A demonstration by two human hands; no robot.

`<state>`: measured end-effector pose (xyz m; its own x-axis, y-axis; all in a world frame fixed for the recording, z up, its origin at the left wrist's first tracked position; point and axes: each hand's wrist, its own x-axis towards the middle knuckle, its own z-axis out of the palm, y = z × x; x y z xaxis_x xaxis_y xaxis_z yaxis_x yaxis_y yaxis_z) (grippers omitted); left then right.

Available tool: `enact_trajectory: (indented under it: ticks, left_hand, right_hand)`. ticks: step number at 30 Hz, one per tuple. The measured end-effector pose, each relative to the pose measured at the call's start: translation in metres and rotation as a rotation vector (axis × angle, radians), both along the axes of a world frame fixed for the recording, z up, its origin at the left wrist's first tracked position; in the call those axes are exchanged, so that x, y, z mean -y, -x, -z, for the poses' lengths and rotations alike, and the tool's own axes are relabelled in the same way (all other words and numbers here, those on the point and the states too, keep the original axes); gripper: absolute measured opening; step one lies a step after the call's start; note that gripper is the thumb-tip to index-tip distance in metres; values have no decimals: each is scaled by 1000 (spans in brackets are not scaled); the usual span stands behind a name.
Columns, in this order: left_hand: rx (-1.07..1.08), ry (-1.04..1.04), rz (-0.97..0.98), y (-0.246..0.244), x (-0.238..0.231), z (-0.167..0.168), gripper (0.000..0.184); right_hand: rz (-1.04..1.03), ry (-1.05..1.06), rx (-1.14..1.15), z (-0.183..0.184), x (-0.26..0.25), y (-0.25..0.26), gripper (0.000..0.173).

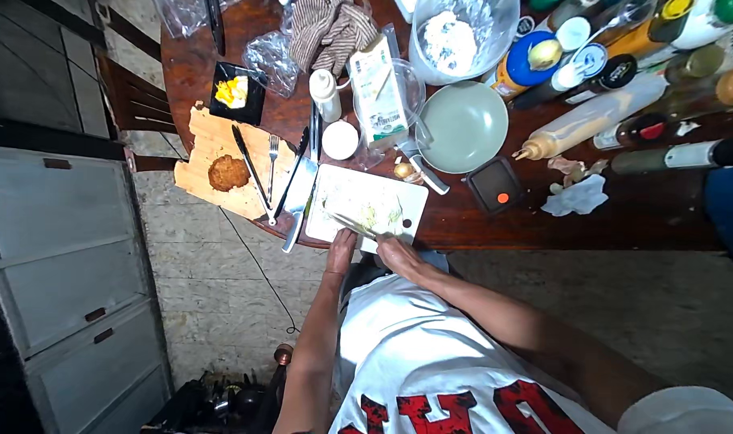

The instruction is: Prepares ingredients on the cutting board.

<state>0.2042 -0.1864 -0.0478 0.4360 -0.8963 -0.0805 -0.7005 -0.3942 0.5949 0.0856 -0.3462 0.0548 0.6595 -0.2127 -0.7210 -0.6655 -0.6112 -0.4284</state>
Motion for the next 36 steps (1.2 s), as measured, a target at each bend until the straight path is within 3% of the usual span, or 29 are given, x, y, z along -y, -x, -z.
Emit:
enact_trajectory:
  ticks: [5,12,18,23,28,36]
  left_hand:
    - [-3,8,-12,1,0,1,15]
    - [-21,-1,-3,0,0,-2,15]
    - [-15,21,-3,-1,1,0,16]
    - [1,39,-9,-1,1,1,16]
    - [5,38,-19,0,1,3,15]
    - [12,30,-21,0,0,3,16]
  right_hand:
    - [15,45,50,28,-7,-10,27]
    - [22,-14,31,7,-3,-3,33]
    - [8,17,52,28,-5,-14,29]
    - [10,-12,33,9,-2,-6,32]
    - [7,24,56,27,-5,-13,29]
    - [-17,-10,38,13,-2,-6,32]
